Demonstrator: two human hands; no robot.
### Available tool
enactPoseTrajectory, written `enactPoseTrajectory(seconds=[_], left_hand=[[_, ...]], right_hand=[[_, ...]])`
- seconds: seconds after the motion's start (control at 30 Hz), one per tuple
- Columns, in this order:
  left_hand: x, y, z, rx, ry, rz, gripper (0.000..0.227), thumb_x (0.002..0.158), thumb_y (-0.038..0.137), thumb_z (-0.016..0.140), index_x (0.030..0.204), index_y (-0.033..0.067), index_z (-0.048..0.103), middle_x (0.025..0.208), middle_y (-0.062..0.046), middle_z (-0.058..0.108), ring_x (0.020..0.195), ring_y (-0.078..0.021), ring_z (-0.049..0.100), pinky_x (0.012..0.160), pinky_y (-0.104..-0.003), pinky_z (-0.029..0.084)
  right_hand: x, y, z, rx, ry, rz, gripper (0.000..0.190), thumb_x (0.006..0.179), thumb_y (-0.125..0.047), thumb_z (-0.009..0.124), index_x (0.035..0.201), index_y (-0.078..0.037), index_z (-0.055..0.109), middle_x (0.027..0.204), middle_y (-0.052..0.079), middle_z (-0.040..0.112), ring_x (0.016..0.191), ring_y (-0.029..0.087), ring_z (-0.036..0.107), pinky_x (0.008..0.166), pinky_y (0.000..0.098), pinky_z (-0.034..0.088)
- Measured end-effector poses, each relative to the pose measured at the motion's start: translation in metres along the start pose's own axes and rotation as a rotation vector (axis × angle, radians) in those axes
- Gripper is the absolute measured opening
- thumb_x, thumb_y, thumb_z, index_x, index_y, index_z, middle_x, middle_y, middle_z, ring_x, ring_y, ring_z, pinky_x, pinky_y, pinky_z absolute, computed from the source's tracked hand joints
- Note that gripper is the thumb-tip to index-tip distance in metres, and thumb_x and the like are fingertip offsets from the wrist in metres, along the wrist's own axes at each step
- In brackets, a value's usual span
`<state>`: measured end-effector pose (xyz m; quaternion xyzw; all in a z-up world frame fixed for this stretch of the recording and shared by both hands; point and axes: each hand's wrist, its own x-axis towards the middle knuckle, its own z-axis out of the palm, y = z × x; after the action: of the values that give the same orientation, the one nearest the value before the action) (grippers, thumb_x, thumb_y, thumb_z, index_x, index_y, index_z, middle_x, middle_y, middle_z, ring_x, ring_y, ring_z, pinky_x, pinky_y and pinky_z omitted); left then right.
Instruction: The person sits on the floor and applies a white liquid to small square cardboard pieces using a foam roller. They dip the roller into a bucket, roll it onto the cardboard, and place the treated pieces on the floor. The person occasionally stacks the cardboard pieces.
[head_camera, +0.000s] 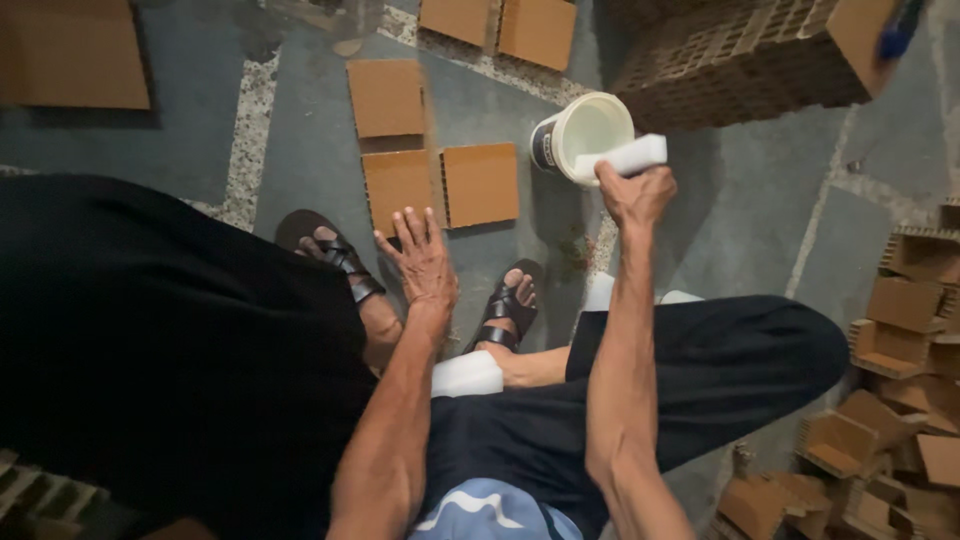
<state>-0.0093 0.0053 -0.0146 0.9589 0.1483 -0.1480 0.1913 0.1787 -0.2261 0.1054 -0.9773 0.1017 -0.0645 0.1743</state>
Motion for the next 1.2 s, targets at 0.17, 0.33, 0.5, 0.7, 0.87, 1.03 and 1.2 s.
enactPoseTrajectory(seconds=[0.17, 0.33, 0.5, 0.7, 0.87, 1.03, 1.2], left_hand=[[-0.003, -0.002, 0.002, -0.029, -0.065, 0.004, 0.104, 0.072, 0.024, 0.079, 0.161, 0.0039, 0.027, 0.164, -0.024, 0.025, 0.154, -0.0443, 0.016, 0.119, -0.072, 0.002], [-0.004, -0.005, 0.012, 0.059, 0.005, 0.028, 0.094, 0.078, 0.020, 0.072, 0.160, 0.0035, 0.030, 0.163, -0.026, 0.026, 0.152, -0.0455, 0.018, 0.117, -0.074, 0.004], [0.000, -0.006, 0.014, 0.016, 0.053, 0.024, 0.085, 0.081, 0.017, 0.067, 0.158, 0.0031, 0.033, 0.162, -0.026, 0.028, 0.152, -0.0455, 0.020, 0.118, -0.073, 0.005], [0.000, -0.010, 0.018, 0.003, 0.018, 0.031, 0.087, 0.080, 0.017, 0.067, 0.159, 0.0035, 0.033, 0.162, -0.026, 0.028, 0.152, -0.0438, 0.021, 0.119, -0.072, 0.005], [0.001, -0.010, 0.025, -0.068, 0.118, 0.033, 0.080, 0.085, 0.015, 0.065, 0.158, 0.0037, 0.034, 0.162, -0.026, 0.029, 0.153, -0.0447, 0.022, 0.121, -0.073, 0.005], [0.006, -0.012, 0.025, -0.034, 0.090, 0.036, 0.080, 0.085, 0.015, 0.063, 0.158, 0.0028, 0.034, 0.161, -0.027, 0.029, 0.151, -0.0463, 0.021, 0.119, -0.073, 0.005], [0.002, -0.009, 0.024, -0.049, 0.099, 0.033, 0.079, 0.086, 0.014, 0.064, 0.158, 0.0030, 0.034, 0.160, -0.027, 0.030, 0.152, -0.0463, 0.022, 0.120, -0.073, 0.006]], right_hand=[[-0.015, -0.021, -0.039, -0.010, -0.381, 0.218, 0.038, 0.068, -0.033, 0.085, 0.086, 0.001, 0.078, 0.076, 0.011, 0.076, 0.067, 0.019, 0.075, 0.064, 0.0339, 0.059], [-0.057, -0.040, -0.026, 0.324, -0.333, 0.238, 0.036, 0.075, -0.027, 0.084, 0.095, 0.001, 0.077, 0.079, 0.009, 0.074, 0.062, 0.016, 0.068, 0.056, 0.0329, 0.053], [-0.112, -0.063, 0.045, 0.472, -0.183, 0.057, 0.033, 0.081, -0.025, 0.086, 0.101, -0.001, 0.077, 0.087, 0.011, 0.077, 0.071, 0.018, 0.073, 0.064, 0.0330, 0.058], [-0.154, -0.087, 0.090, 0.343, -0.042, -0.306, 0.031, 0.084, -0.025, 0.085, 0.104, -0.003, 0.077, 0.091, 0.018, 0.078, 0.082, 0.029, 0.079, 0.075, 0.0373, 0.063], [-0.159, -0.092, 0.099, 0.339, -0.065, -0.316, 0.030, 0.087, -0.022, 0.082, 0.107, -0.001, 0.076, 0.090, 0.019, 0.077, 0.078, 0.029, 0.078, 0.072, 0.0378, 0.062], [-0.132, -0.101, 0.123, 0.324, -0.021, -0.317, 0.029, 0.087, -0.023, 0.083, 0.106, -0.002, 0.078, 0.086, 0.018, 0.077, 0.076, 0.027, 0.079, 0.070, 0.0366, 0.063], [-0.088, -0.115, 0.147, 0.330, -0.005, -0.386, 0.025, 0.085, -0.022, 0.084, 0.101, -0.003, 0.079, 0.082, 0.015, 0.079, 0.070, 0.024, 0.079, 0.064, 0.0345, 0.063]])
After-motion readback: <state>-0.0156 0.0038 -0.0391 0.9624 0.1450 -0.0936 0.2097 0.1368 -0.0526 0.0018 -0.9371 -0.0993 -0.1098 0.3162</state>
